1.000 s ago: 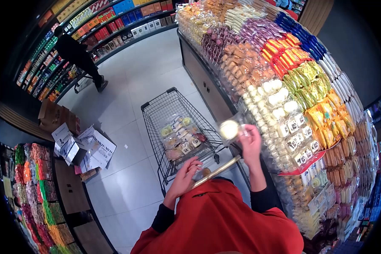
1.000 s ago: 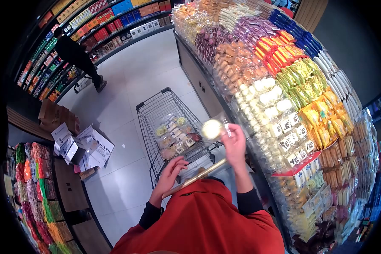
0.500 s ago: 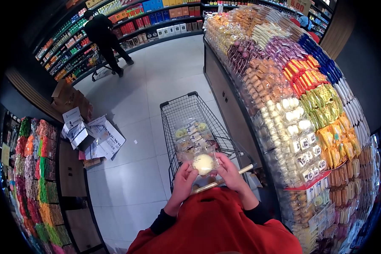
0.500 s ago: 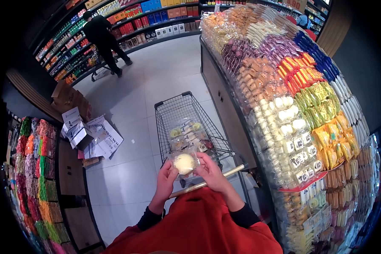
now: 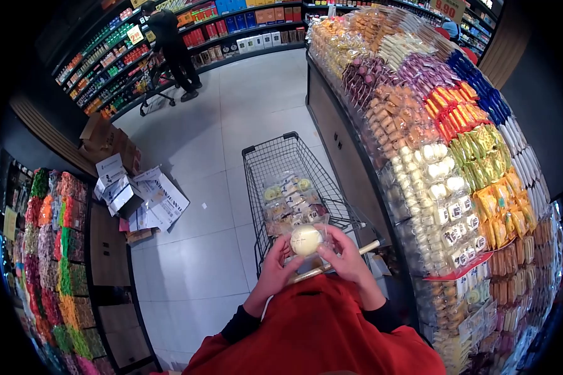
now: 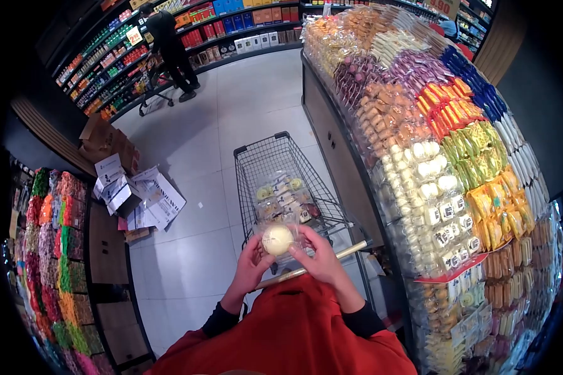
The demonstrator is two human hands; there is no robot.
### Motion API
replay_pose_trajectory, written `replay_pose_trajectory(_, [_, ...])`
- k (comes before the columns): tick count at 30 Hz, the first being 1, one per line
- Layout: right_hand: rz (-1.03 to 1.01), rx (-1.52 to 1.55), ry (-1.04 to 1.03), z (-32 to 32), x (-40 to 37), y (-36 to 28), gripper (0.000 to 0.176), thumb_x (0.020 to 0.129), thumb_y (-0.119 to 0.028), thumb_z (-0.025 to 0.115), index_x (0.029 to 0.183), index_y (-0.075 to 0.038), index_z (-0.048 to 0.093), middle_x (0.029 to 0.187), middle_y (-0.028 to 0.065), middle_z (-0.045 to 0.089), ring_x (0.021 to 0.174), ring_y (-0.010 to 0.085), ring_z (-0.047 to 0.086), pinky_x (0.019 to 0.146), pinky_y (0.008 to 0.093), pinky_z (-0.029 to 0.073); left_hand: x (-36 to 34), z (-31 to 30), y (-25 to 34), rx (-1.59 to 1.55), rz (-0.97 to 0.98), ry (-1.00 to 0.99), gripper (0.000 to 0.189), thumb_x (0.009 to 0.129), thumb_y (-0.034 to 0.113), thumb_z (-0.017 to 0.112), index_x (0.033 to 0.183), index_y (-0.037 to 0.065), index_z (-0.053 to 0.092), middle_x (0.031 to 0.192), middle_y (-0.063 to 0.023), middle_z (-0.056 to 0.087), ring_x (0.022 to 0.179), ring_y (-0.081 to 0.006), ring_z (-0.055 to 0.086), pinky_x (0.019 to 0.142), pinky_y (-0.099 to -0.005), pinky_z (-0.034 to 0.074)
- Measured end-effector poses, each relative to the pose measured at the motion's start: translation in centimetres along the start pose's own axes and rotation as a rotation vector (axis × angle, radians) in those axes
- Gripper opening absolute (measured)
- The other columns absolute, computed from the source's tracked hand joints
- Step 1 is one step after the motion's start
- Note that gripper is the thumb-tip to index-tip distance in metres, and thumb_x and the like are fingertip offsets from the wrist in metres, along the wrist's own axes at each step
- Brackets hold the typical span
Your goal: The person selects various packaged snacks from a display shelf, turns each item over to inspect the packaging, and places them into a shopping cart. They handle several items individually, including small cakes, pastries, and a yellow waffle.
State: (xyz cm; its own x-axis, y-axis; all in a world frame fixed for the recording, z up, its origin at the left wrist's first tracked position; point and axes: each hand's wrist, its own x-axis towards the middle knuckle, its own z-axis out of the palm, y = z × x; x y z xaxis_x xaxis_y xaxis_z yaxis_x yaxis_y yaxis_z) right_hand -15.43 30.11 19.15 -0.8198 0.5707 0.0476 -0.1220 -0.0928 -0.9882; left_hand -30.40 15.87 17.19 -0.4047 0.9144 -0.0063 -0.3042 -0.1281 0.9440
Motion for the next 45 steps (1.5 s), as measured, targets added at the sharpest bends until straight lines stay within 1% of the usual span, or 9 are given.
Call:
replay_pose_trajectory(3, [-0.175, -0.362, -0.052, -0.7, 0.2, -1.5, 0.042, 0.088, -0.007, 0.069, 0.129, -0.003, 0.06, 0.126, 0.0127, 0.062, 0.117, 0.026, 0.06, 0.103, 0.0353, 0.046, -0.1, 0.5, 1.3, 0.335, 0.096, 0.069, 0.05, 0.088, -0.001, 0.069, 0.134, 0.002, 0.052, 0.135, -0.0111, 0.058, 0.13, -0.0219, 0.053, 0.113, -0.0362, 0.038])
replay_pose_trajectory(10, [-0.285, -0.38, -0.074, -0.7, 0.6, -0.3, 0.033, 0.077, 0.0, 0.074, 0.109, -0.006, 0.066, 0.127, 0.0123, 0.06, 0.121, 0.0295, 0.058, 0.106, 0.0398, 0.044, 0.5, -0.4, 0.9, 0.395, 0.273, -0.038, 0.043, 0.078, -0.007, 0.074, 0.116, 0.004, 0.058, 0.135, -0.0153, 0.057, 0.129, -0.0283, 0.053, 0.111, -0.04, 0.04])
replay_pose_trajectory(13, [-0.288, -0.375, -0.061, -0.8, 0.6, -0.1, 0.03, 0.077, 0.002, 0.073, 0.105, -0.006, 0.067, 0.126, 0.012, 0.059, 0.119, 0.0292, 0.058, 0.105, 0.0393, 0.044, 0.6, -0.2, 1.0, 0.429, 0.336, -0.052, 0.038, 0.08, -0.005, 0.063, 0.117, 0.004, 0.06, 0.133, -0.0164, 0.058, 0.128, -0.0312, 0.054, 0.111, -0.0406, 0.04])
replay_pose_trajectory(22, [-0.212, -0.342, -0.061, -1.1, 0.6, -0.2, 0.044, 0.079, -0.003, 0.074, 0.122, -0.003, 0.063, 0.122, 0.0134, 0.062, 0.118, 0.0287, 0.059, 0.103, 0.0363, 0.045, 0.2, -0.2, 1.1, 0.48, 0.266, 0.03, 0.052, 0.082, 0.0, 0.076, 0.13, 0.002, 0.056, 0.13, -0.0133, 0.055, 0.129, -0.0252, 0.051, 0.111, -0.0377, 0.039])
replay_pose_trajectory(25, [-0.143, -0.33, -0.058, -0.9, 0.7, 0.2, 0.057, 0.083, -0.009, 0.077, 0.136, -0.003, 0.056, 0.115, 0.0111, 0.063, 0.111, 0.0221, 0.06, 0.102, 0.0337, 0.045, 0.3, 0.0, 1.2, 0.384, 0.171, 0.05, 0.052, 0.089, 0.009, 0.073, 0.136, 0.0, 0.052, 0.13, -0.0131, 0.06, 0.123, -0.0241, 0.057, 0.107, -0.0368, 0.043])
replay_pose_trajectory(30, [0.009, -0.155, -0.002, -0.5, 0.7, 1.1, 0.084, 0.086, -0.014, 0.078, 0.155, -0.001, 0.032, 0.093, 0.0024, 0.059, 0.089, 0.0105, 0.055, 0.095, 0.0291, 0.045, 0.0, -0.2, 0.1, 0.14, -0.029, 0.165, 0.076, 0.094, 0.008, 0.068, 0.155, 0.003, 0.024, 0.134, -0.0186, 0.06, 0.119, -0.0221, 0.062, 0.1, -0.0348, 0.052])
replay_pose_trajectory(37, [0.068, -0.191, 0.018, -0.4, 1.0, 0.9, 0.08, 0.089, -0.016, 0.075, 0.156, -0.005, 0.033, 0.082, 0.0032, 0.058, 0.08, 0.0112, 0.055, 0.093, 0.0281, 0.047, 0.0, 0.3, -0.3, 0.077, -0.076, 0.219, 0.08, 0.098, 0.011, 0.064, 0.16, 0.004, 0.014, 0.122, -0.0166, 0.066, 0.105, -0.0179, 0.066, 0.084, -0.0297, 0.055])
replay_pose_trajectory(43, [0.147, -0.295, -0.08, -1.2, 1.8, 3.1, 0.055, 0.097, -0.017, 0.067, 0.148, -0.009, 0.049, 0.084, 0.006, 0.061, 0.078, 0.014, 0.056, 0.076, 0.0288, 0.049, 1.3, -2.3, -4.5, 0.126, -0.108, 0.126, 0.062, 0.104, 0.022, 0.058, 0.155, 0.002, 0.029, 0.1, -0.0094, 0.066, 0.086, -0.0126, 0.063, 0.078, -0.0279, 0.05])
replay_pose_trajectory(45, [0.189, -0.305, -0.09, -1.3, 1.8, 4.2, 0.053, 0.096, -0.006, 0.066, 0.146, -0.007, 0.049, 0.083, 0.0026, 0.06, 0.074, 0.0098, 0.053, 0.072, 0.0261, 0.048, 1.3, -3.2, -6.3, 0.182, -0.144, 0.061, 0.054, 0.105, 0.019, 0.054, 0.151, 0.001, 0.033, 0.11, -0.0108, 0.066, 0.091, -0.0128, 0.062, 0.082, -0.0273, 0.05])
